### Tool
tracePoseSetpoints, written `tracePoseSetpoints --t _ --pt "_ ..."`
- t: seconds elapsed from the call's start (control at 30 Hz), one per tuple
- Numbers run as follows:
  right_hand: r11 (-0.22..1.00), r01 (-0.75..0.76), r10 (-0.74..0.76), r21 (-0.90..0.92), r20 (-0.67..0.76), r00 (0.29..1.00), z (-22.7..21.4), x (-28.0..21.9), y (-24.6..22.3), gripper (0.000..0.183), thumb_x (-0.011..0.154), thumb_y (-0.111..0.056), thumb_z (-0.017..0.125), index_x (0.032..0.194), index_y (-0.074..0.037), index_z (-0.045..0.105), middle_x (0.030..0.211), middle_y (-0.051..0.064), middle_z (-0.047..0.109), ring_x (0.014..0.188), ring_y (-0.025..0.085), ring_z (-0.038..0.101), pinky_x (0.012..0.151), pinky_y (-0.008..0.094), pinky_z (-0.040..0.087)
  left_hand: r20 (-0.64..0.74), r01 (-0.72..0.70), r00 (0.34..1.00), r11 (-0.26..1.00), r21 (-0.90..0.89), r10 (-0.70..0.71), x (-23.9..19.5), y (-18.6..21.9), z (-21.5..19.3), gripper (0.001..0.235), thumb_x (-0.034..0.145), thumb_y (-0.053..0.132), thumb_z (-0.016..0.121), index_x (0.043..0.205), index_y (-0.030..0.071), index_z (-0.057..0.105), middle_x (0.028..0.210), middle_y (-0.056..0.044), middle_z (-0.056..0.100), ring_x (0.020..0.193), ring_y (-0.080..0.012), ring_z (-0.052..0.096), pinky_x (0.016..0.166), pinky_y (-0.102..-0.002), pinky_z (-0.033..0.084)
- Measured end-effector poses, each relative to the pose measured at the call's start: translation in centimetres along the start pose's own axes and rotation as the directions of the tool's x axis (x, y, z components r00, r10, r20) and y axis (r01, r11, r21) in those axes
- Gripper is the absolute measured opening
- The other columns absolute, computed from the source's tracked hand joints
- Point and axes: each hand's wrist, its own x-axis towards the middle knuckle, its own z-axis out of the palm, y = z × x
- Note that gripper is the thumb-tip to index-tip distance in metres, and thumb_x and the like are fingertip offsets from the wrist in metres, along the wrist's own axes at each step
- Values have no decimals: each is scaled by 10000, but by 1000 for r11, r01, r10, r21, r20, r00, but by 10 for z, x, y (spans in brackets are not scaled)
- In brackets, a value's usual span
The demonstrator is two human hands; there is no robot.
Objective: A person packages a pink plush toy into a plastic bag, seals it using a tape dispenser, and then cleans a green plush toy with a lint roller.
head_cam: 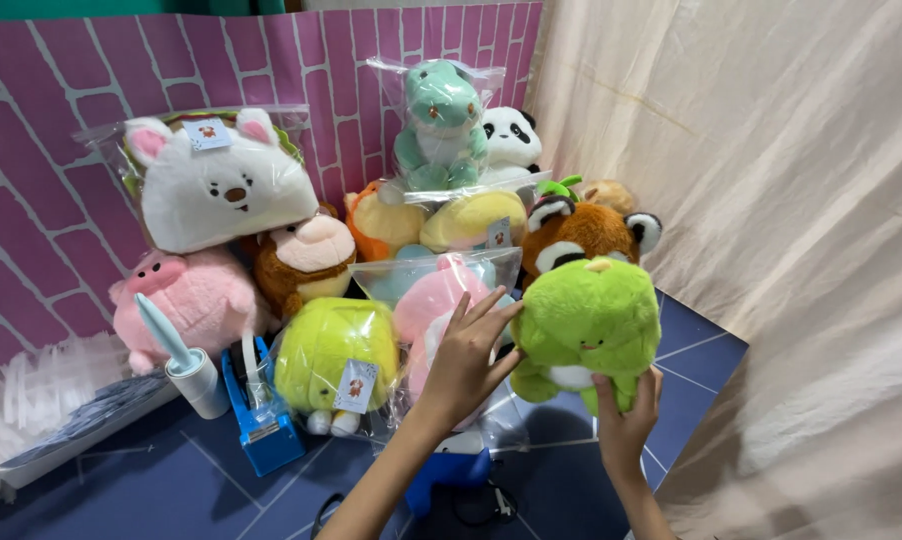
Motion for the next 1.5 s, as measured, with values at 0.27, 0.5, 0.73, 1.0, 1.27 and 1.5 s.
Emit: tracePoseSetpoints --t 0.27,0.5,0.73,1.0,1.27,1.5 --pt "993 34 -31 110 -23 999 -18 4 -105 360 1020 -275 610 1279 -25 614 1171 86 526 1096 231 549 894 366 494 -139 131 968 893 -431 -209 -23 55 -75 373 899 220 767 1174 122 535 1305 -116 656 1259 -279 663 1067 -409 579" --pt "919 -105 49 380 154 987 27 -41 -198 293 988 -263 617 1178 -44 572 1135 67 552 1069 192 565 933 299 472 -282 159 894 834 -528 -349 -98 65 -131 363 1037 147 530 1375 83 415 1585 -216 418 1378 -293 555 1117 -421 494" --pt "810 -15 -221 587 329 918 108 -105 -257 239 1027 -206 526 1200 -42 531 1133 107 539 1096 239 554 968 345 477 -308 390 852 905 -166 -424 -214 33 -199 974 883 280 768 1553 102 84 1556 -250 441 1405 -342 498 1103 -459 420" --pt "768 -180 -360 614 647 673 186 -196 -276 242 1048 -159 530 1263 -48 553 1148 114 558 1061 247 589 900 359 513 -369 777 486 585 -233 -793 -316 26 -247 1164 817 301 786 1612 293 -64 1613 -145 421 1314 -333 634 997 -491 610" --pt "813 -144 -429 564 748 507 228 -228 -277 231 1038 -177 572 1243 -74 547 1113 96 564 926 238 619 763 367 508 -453 780 414 564 -270 -790 -352 16 -267 1080 858 201 754 1623 336 4 1550 -146 521 1294 -331 659 1032 -472 586" --pt "844 -287 -330 454 860 389 224 -214 -276 337 1012 -345 568 1263 -122 536 1100 58 683 833 179 697 624 315 532 -359 817 466 549 -177 -809 -351 18 -275 1317 704 424 895 1619 362 -50 1520 -122 576 1314 -318 657 1022 -444 571"
